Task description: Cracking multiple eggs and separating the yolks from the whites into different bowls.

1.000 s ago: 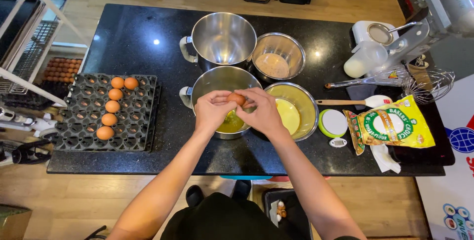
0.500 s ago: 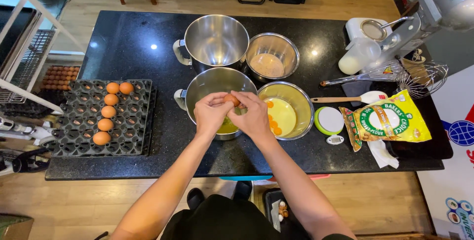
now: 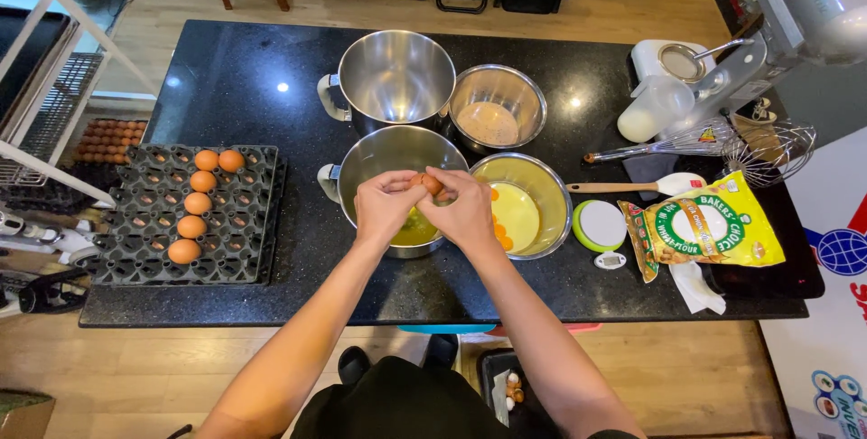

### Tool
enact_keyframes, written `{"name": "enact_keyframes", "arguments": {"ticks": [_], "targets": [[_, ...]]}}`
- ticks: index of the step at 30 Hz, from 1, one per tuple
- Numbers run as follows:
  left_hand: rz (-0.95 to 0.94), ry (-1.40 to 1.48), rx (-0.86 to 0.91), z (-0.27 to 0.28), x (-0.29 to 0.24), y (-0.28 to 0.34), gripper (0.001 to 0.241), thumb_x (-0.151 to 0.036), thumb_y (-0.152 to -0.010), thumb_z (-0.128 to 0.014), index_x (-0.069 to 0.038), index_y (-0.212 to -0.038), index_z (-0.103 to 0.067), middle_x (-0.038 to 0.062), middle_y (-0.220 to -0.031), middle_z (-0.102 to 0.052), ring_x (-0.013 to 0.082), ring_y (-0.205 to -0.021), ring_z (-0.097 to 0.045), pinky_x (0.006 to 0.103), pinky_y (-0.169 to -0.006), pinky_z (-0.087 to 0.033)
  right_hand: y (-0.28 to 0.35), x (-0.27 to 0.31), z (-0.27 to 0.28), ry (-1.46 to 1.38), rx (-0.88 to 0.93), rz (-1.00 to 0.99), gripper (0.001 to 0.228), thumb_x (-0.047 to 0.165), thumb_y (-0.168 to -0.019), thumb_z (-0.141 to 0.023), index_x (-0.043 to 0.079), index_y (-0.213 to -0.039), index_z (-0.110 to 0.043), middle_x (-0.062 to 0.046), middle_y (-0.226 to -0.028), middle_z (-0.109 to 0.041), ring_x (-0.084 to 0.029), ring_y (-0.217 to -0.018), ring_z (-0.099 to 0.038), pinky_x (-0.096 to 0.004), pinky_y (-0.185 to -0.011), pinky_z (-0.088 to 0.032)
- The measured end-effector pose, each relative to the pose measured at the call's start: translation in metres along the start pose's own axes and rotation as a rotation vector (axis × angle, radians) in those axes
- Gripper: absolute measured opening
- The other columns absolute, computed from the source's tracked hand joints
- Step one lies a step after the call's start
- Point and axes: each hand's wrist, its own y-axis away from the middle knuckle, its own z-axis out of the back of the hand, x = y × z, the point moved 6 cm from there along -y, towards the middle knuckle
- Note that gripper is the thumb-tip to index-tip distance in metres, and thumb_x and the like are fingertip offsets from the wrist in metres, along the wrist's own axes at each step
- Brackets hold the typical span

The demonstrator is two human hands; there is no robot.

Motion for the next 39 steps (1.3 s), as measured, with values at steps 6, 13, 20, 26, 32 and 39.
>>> {"name": "enact_keyframes", "arguments": {"ticks": [6, 13, 20, 26, 32, 39], "targets": [[0.147, 0.155, 0.094, 0.001, 0.013, -0.011, 0.028, -0.01, -0.082, -0.079, 0.003, -0.107, -0.079, 0.013, -0.094, -0.08, 0.0142, -0.08, -0.075, 0.0241, -0.073, -0.06, -0.009, -0.023, 0.004, -0.092, 0.109, -0.273, 0.043, 0.015, -0.073, -0.079, 0.007, -0.116, -0.079, -0.012, -0.088, -0.081, -0.01, -0.072, -0.075, -0.022, -0.071, -0.058], [0.3, 0.478, 0.235, -0.002, 0.034, -0.019, 0.026, -0.01, -0.092, -0.07, 0.006, -0.111, -0.074, 0.016, -0.1, -0.077, 0.0187, -0.083, -0.077, 0.0276, -0.076, -0.064, -0.021, -0.057, 0.003, -0.474, 0.218, -0.306, 0.041, 0.006, -0.081, -0.074, -0.001, -0.121, -0.074, -0.011, -0.1, -0.079, -0.011, -0.08, -0.075, -0.023, -0.073, -0.06], [0.311, 0.604, 0.261, -0.003, 0.028, -0.014, 0.028, -0.012, -0.097, -0.065, 0.007, -0.118, -0.071, 0.016, -0.102, -0.074, 0.0223, -0.088, -0.073, 0.0332, -0.081, -0.062, -0.032, -0.057, 0.011, -0.61, 0.237, -0.287, 0.036, 0.003, -0.085, -0.072, -0.002, -0.121, -0.072, -0.012, -0.106, -0.077, -0.014, -0.088, -0.076, -0.026, -0.077, -0.063], [0.24, 0.678, 0.269, -0.001, 0.02, -0.014, 0.027, -0.007, -0.096, -0.062, 0.007, -0.118, -0.069, 0.017, -0.108, -0.075, 0.0243, -0.095, -0.075, 0.0355, -0.088, -0.063, -0.035, -0.033, 0.028, -0.448, 0.195, -0.192, 0.036, 0.003, -0.081, -0.073, -0.001, -0.116, -0.071, -0.008, -0.101, -0.076, -0.01, -0.086, -0.073, -0.024, -0.078, -0.06], [0.044, 0.514, 0.226, 0.01, 0.008, -0.014, 0.028, -0.003, -0.094, -0.066, 0.005, -0.12, -0.069, 0.014, -0.11, -0.077, 0.0179, -0.095, -0.074, 0.0306, -0.088, -0.06, -0.032, 0.006, 0.041, -0.267, 0.186, -0.059, 0.037, 0.005, -0.078, -0.076, 0.0, -0.114, -0.067, -0.007, -0.098, -0.076, -0.009, -0.086, -0.073, -0.023, -0.079, -0.061], [-0.101, 0.382, 0.187, 0.015, -0.007, -0.011, 0.036, 0.0, -0.085, -0.077, 0.005, -0.12, -0.069, 0.012, -0.11, -0.077, 0.0135, -0.098, -0.074, 0.0265, -0.089, -0.059, -0.023, -0.006, 0.018, -0.421, 0.226, -0.07, 0.038, 0.002, -0.079, -0.079, 0.0, -0.114, -0.063, -0.007, -0.103, -0.073, -0.012, -0.093, -0.073, -0.026, -0.082, -0.062]]}}
